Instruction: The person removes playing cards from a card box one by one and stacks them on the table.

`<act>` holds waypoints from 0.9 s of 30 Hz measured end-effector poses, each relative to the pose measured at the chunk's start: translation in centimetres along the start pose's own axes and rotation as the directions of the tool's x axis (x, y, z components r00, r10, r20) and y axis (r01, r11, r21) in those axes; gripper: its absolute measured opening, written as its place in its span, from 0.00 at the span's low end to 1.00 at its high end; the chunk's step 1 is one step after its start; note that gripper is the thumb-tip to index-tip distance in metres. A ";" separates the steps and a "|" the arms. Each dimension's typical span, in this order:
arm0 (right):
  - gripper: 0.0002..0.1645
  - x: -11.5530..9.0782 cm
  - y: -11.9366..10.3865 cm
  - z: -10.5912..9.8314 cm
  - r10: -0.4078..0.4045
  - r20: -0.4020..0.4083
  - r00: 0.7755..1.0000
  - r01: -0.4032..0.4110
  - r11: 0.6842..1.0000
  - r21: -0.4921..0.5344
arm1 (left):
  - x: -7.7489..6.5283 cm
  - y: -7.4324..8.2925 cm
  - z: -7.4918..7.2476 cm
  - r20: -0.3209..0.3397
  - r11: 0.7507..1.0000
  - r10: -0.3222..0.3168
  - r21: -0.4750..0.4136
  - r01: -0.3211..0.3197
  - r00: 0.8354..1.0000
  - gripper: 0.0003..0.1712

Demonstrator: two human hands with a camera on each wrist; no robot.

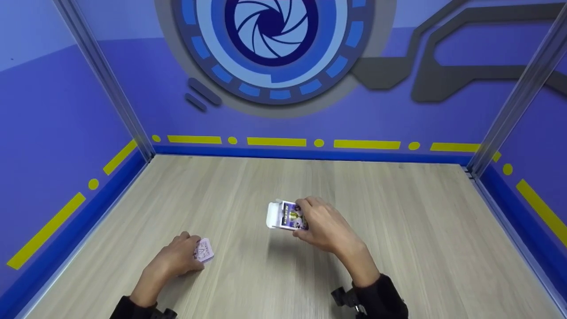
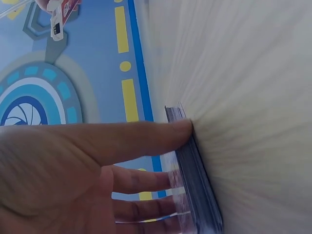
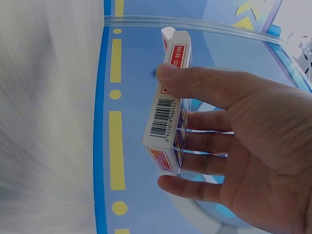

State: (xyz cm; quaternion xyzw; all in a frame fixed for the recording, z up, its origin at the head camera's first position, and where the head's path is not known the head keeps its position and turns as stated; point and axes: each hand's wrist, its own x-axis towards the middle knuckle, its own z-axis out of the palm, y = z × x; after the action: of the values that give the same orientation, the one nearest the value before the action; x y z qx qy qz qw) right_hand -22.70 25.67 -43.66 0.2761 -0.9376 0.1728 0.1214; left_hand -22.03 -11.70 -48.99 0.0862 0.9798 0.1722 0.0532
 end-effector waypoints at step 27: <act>0.43 0.6 -5.0 0.9 -0.128 -0.026 0.992 0.128 0.991 0.033 | -3.1 8.3 -2.4 -0.601 0.863 0.265 -0.200 -0.463 0.754 0.05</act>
State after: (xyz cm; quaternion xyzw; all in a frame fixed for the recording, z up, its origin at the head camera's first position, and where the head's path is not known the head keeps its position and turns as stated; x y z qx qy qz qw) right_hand -20.51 21.07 -42.99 0.3357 -0.9134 0.1841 0.1385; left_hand -18.08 -5.36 -43.67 0.2143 0.8712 0.3613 -0.2539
